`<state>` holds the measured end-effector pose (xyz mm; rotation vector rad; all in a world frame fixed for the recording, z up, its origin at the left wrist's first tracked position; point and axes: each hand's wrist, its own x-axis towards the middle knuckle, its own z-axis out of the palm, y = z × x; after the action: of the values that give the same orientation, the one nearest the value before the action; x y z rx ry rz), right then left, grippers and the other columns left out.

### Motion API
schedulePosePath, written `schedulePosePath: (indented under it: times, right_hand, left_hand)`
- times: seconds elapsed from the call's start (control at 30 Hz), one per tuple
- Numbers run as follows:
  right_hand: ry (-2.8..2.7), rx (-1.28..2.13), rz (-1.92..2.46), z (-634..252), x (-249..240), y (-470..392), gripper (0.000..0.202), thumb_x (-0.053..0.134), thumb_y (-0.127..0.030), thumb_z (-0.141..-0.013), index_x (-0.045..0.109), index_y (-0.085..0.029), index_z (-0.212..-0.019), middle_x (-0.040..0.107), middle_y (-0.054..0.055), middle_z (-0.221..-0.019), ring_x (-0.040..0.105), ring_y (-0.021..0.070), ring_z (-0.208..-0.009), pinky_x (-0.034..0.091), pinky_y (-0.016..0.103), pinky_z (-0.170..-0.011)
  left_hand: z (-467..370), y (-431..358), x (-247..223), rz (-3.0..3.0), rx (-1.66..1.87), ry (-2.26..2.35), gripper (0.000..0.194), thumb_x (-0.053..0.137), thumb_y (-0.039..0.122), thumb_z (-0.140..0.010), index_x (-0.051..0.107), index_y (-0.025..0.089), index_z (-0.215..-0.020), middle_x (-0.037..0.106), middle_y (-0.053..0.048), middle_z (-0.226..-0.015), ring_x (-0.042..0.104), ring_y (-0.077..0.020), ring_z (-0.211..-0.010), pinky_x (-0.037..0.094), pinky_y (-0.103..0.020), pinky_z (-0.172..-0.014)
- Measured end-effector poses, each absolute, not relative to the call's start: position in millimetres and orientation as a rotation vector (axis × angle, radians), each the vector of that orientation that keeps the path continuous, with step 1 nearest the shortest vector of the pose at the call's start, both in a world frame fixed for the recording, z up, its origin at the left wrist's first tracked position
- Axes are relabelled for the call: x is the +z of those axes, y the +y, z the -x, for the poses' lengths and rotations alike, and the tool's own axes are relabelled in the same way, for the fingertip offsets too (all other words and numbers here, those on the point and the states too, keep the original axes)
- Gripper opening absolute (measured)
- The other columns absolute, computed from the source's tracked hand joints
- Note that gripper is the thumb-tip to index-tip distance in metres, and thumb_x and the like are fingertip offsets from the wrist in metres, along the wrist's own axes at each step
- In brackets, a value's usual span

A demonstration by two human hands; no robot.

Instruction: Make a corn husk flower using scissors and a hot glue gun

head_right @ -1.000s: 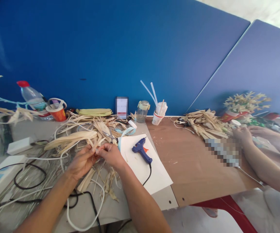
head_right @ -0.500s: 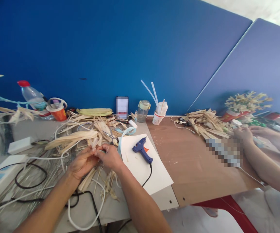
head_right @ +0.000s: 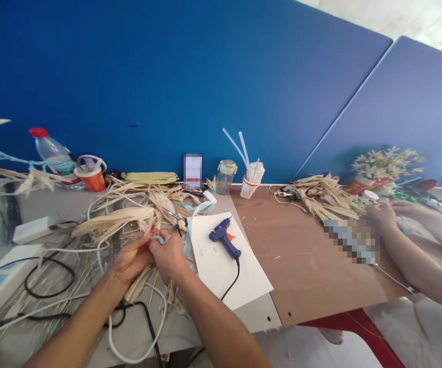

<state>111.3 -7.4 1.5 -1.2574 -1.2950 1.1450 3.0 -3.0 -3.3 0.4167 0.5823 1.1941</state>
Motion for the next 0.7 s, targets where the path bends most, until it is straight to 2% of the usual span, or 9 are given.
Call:
schedulePosePath:
  times: [0.17,0.3,0.47,0.6,0.7]
  right_hand:
    - [-1.010,1.352,1.133,-114,4,-3,0.002,0.057,-0.022,-0.059,0.058,-0.020,-0.060,0.057,-0.004,-0.057,0.049,0.0123,-0.053,0.041,0.025,-0.054]
    - [-0.807,1.541,1.024,-119,10,-1,0.008,0.059,-0.023,-0.054,0.057,-0.019,-0.060,0.056,-0.004,-0.053,0.046,0.0109,-0.048,0.040,0.024,-0.051]
    - [-0.708,1.577,0.960,-130,15,2,0.007,0.061,-0.019,-0.052,0.056,-0.018,-0.057,0.048,-0.007,-0.047,0.035,0.0066,-0.045,0.030,0.021,-0.047]
    - [-0.758,1.689,0.890,-133,19,1,0.007,0.063,-0.020,-0.052,0.057,-0.017,-0.055,0.046,-0.007,-0.045,0.030,0.0060,-0.044,0.024,0.022,-0.045]
    - [-0.772,1.742,0.892,-131,20,-1,0.009,0.065,-0.020,-0.052,0.061,-0.016,-0.059,0.053,-0.005,-0.049,0.040,0.0072,-0.046,0.029,0.021,-0.047]
  left_hand:
    - [-3,-7,-1,-0.446,1.182,0.499,0.020,0.073,0.011,-0.062,0.069,0.015,-0.081,0.068,-0.005,-0.084,0.062,-0.0173,-0.079,0.049,-0.029,-0.077]
    - [0,-7,1,-0.406,1.175,0.478,0.023,0.071,0.014,-0.064,0.070,0.017,-0.087,0.069,-0.007,-0.088,0.062,-0.0207,-0.083,0.049,-0.035,-0.081]
    - [4,-4,0,-0.389,1.167,0.447,0.035,0.072,0.024,-0.069,0.068,0.016,-0.102,0.068,-0.006,-0.091,0.062,-0.0188,-0.083,0.052,-0.034,-0.080]
    - [1,-2,-6,-0.427,1.170,0.581,0.023,0.073,0.021,-0.072,0.070,0.014,-0.094,0.068,-0.005,-0.084,0.063,-0.0153,-0.074,0.053,-0.029,-0.074]
    - [-4,-3,-7,-0.508,1.165,0.575,0.017,0.075,0.020,-0.071,0.072,0.014,-0.086,0.071,-0.007,-0.086,0.064,-0.0164,-0.075,0.053,-0.030,-0.074]
